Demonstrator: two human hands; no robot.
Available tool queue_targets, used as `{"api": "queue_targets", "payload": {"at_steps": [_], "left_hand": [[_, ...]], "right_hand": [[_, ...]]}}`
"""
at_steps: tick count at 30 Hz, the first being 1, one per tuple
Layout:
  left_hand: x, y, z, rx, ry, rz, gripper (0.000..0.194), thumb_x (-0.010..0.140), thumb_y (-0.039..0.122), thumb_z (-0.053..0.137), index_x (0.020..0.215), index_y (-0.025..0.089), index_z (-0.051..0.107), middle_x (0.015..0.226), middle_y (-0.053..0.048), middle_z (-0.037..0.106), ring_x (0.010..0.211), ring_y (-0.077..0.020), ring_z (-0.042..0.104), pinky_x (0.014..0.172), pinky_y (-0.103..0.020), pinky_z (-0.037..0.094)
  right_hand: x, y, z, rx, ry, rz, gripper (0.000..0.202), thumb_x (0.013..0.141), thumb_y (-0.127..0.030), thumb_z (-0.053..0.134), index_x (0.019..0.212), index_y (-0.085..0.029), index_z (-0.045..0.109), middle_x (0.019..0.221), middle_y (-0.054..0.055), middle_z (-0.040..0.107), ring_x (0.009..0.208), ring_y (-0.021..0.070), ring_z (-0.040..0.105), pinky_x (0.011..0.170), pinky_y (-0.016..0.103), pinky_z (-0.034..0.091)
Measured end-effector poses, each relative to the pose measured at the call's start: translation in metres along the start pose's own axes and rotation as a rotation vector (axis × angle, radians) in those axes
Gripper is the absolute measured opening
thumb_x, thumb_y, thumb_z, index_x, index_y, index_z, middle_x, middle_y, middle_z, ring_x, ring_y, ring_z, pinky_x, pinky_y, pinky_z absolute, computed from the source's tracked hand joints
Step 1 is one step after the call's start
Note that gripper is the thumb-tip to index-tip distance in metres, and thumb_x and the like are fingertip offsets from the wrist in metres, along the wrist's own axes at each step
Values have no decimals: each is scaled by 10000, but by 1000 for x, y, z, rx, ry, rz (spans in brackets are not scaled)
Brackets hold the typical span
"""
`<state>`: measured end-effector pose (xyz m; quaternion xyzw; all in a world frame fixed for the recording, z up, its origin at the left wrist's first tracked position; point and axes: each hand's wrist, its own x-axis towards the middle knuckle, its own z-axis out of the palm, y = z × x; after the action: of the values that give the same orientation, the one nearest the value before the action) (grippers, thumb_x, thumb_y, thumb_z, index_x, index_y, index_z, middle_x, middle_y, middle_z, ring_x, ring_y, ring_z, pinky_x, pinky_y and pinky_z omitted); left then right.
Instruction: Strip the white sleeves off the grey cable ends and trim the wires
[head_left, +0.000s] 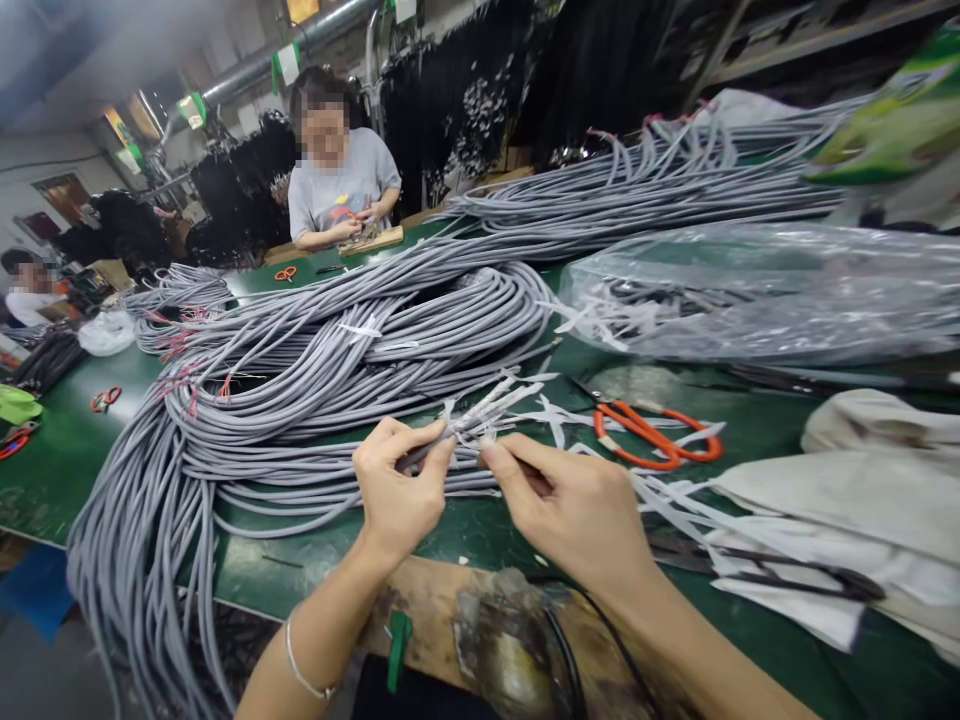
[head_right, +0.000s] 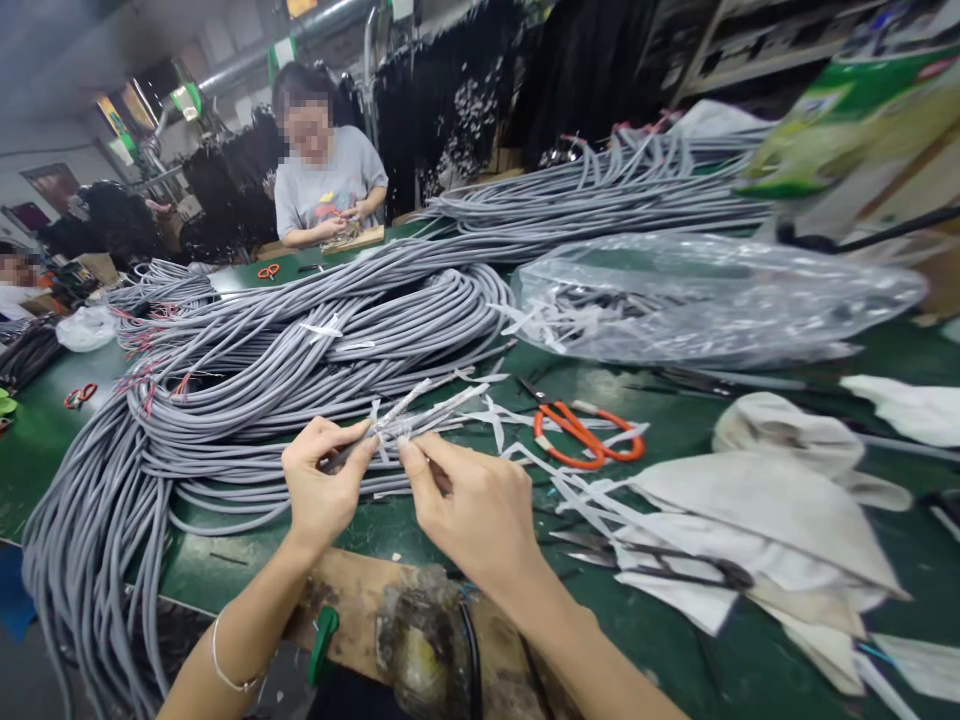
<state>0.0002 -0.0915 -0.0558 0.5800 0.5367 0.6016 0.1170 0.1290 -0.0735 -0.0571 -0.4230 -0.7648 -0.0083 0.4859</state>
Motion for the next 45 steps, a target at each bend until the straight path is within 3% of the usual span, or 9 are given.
{"api": "queue_targets", "payload": {"at_steps": [10,14,19,25,29,33,36,40,45], "left_hand": [[-6,-2,3,99,-39,153,123,760,119,616,804,140,728,594,6,517,511,-84,452,472,-198,382],[-7,0,5,141,-93,119,133,764,106,587,768,134,716,580,11,489,482,-78,426,436,-194,350],[-5,3,2,93,-82,60,124,731,85,588,709,128,702,621,-17,565,540,-94,525,464,-179,408],[-9,5,-1,192,-10,272,183,810,157,556,873,133,726,588,-18,555,485,-95,479,423,-197,390],[-12,5,1,298,-19,357,225,831,166,514,875,154,734,561,-16,530,480,-103,462,455,-219,387],[-7,-5,4,344,-118,185,209,776,131,554,846,172,747,566,-4,508,486,-100,455,463,-217,368],[3,-15,4,337,-211,-24,160,728,107,605,756,170,749,561,2,524,523,-107,490,507,-215,389],[12,-16,-2,119,-166,-123,183,789,165,558,824,138,736,689,-45,660,616,-131,572,581,-226,447],[9,-5,-6,-1,-175,-145,226,822,242,533,815,118,722,722,-69,706,628,-159,619,603,-246,492]], "right_hand": [[-1,3,1,144,-51,56,433,900,-283,401,482,-179,447,339,-58,375,279,46,331,328,176,226],[-4,-1,3,-51,88,-61,422,897,-244,423,481,-178,456,355,-42,419,302,59,364,367,197,245],[-5,-6,7,-107,176,-182,390,895,-209,440,510,-172,485,392,-25,479,347,70,434,400,203,269],[-1,-4,7,120,40,21,423,910,-265,395,495,-186,430,347,-60,374,288,52,357,342,182,248],[-1,-6,3,89,68,30,406,900,-259,416,502,-187,447,354,-58,392,294,56,357,352,191,251],[-7,-28,-5,102,169,-214,363,889,-182,411,539,-186,508,418,-23,503,356,73,429,426,210,296],[-11,-38,-10,252,137,-429,376,907,-191,363,582,-187,553,400,-30,484,371,89,426,458,232,300],[-5,-15,-4,-40,186,-174,320,887,-193,453,599,-166,589,503,6,610,435,91,525,476,210,324],[0,11,5,-263,140,-87,428,914,-307,400,567,-186,621,521,9,637,434,105,531,473,226,308]]}}
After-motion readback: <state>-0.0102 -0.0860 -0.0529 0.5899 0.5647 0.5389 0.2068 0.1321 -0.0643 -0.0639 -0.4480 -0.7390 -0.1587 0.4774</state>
